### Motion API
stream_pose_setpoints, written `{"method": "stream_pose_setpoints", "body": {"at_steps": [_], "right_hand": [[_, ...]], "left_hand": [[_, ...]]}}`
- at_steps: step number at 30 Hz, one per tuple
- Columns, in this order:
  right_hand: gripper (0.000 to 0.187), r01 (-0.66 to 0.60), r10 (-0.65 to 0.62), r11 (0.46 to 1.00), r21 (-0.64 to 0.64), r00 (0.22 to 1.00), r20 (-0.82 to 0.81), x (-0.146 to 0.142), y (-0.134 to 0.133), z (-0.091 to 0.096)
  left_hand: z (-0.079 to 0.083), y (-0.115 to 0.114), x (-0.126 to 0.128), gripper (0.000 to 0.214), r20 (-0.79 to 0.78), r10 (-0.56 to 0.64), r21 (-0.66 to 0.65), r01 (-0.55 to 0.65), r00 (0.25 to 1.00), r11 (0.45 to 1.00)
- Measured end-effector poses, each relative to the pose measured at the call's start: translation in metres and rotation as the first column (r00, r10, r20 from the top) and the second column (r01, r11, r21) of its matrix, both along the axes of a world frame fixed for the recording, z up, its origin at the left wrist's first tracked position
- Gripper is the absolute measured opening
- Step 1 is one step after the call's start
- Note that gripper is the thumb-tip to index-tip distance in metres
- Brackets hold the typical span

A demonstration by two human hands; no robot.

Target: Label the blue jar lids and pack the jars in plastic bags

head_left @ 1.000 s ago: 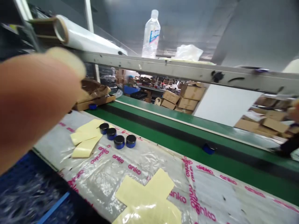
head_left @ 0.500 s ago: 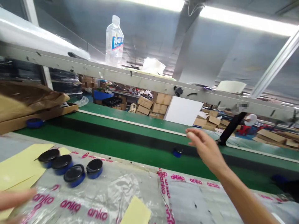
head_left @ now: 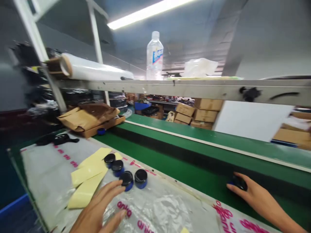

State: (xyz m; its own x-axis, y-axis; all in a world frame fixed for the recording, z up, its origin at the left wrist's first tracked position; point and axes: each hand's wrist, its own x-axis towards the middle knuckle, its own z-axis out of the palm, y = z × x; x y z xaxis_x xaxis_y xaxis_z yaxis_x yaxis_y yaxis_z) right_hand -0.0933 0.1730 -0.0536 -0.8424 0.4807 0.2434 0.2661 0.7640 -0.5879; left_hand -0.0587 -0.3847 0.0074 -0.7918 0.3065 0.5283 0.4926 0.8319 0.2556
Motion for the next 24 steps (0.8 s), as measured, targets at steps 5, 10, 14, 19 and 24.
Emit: {"method": "stream_pose_setpoints", "body": {"at_steps": [5, 10, 14, 19, 24], "right_hand": [[0.058, -0.406, 0.407, 0.913, -0.039, 0.905, 0.126, 0.015, -0.124, 0.015], [0.068, -0.669, 0.652, 0.742, 0.048, 0.736, 0.185, -0.009, -0.252, 0.041], [0.083, -0.739, 0.702, 0.667, 0.092, 0.665, 0.255, -0.034, -0.299, 0.050], [0.078, -0.780, 0.751, 0.625, 0.022, 0.609, 0.253, -0.046, -0.319, 0.047], [0.067, -0.760, 0.736, 0.648, 0.050, 0.642, 0.213, -0.054, -0.330, 0.041]], "left_hand": [[0.010, -0.012, -0.044, 0.045, 0.133, 0.105, -0.040, -0.100, 0.986, 0.994], [0.020, -0.029, -0.096, 0.100, 0.269, 0.083, -0.316, 0.007, 0.960, 0.949], [0.021, -0.049, -0.136, 0.118, 0.369, -0.009, -0.409, 0.171, 0.929, 0.896], [0.014, -0.043, -0.144, 0.112, 0.449, -0.222, -0.386, 0.412, 0.865, 0.825], [0.007, -0.007, -0.115, 0.084, 0.376, -0.345, -0.263, 0.456, 0.860, 0.850]]}}
